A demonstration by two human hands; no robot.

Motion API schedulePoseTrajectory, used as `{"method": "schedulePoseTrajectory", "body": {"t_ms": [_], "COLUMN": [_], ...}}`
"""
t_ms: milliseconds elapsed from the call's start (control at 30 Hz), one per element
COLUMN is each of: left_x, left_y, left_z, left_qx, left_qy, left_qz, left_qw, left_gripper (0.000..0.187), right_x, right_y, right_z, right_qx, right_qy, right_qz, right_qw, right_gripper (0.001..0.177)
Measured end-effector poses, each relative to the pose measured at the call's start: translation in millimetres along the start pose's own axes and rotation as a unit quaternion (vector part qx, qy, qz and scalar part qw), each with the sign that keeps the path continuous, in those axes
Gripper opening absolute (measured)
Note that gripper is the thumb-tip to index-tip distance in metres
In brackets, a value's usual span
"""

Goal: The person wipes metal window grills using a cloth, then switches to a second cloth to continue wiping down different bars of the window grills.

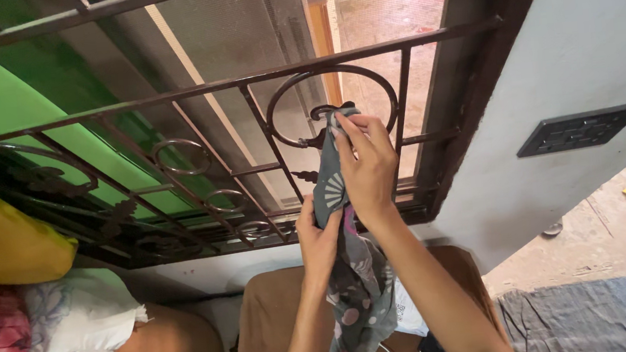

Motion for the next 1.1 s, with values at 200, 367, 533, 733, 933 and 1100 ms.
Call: {"method": "schedulePoseTrajectory", "body": {"t_ms": [200, 367, 533, 733, 933, 1100], "left_x": [-3.6, -5.5, -5.8, -4.5, -11.2, -11.8], "left_y": [6.7, 0.7, -3.9, 5.9, 2.3, -4.9], "left_z": [-2.5, 0.5, 2.7, -1.8, -2.2, 1.6], "left_qx": [-0.012, 0.002, -0.016, -0.009, 0.002, -0.001], "left_qy": [0.005, -0.011, -0.008, 0.001, 0.005, 0.0], "left_qz": [0.012, -0.011, -0.026, -0.006, -0.012, -0.004], "left_qw": [1.0, 1.0, 1.0, 1.0, 1.0, 1.0], "left_gripper": [0.04, 0.03, 0.021, 0.029, 0.026, 0.021], "right_x": [12.3, 1.5, -7.4, 9.7, 4.8, -17.3], "right_y": [-11.4, -8.2, 1.6, -9.9, -4.8, 1.9], "right_z": [-2.7, -0.2, 1.3, -2.6, 3.8, 3.4], "right_qx": [0.02, -0.035, -0.003, -0.007, -0.041, -0.001], "right_qy": [0.017, 0.02, 0.001, 0.013, -0.005, 0.009], "right_qz": [-0.018, 0.034, 0.033, 0.008, 0.032, -0.059], "right_qw": [0.999, 0.999, 0.999, 1.0, 0.999, 0.998], "right_gripper": [0.022, 0.025, 0.027, 0.026, 0.024, 0.027]}}
Point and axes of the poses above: each hand's wrist, its own z-axis away from the middle knuckle, its own x-axis out of the palm, y = z × x, the point moved 3 cm from there along -z, towards the middle knuckle, and after that the axes turned 11 degrees about x, right-handed, at the moved point
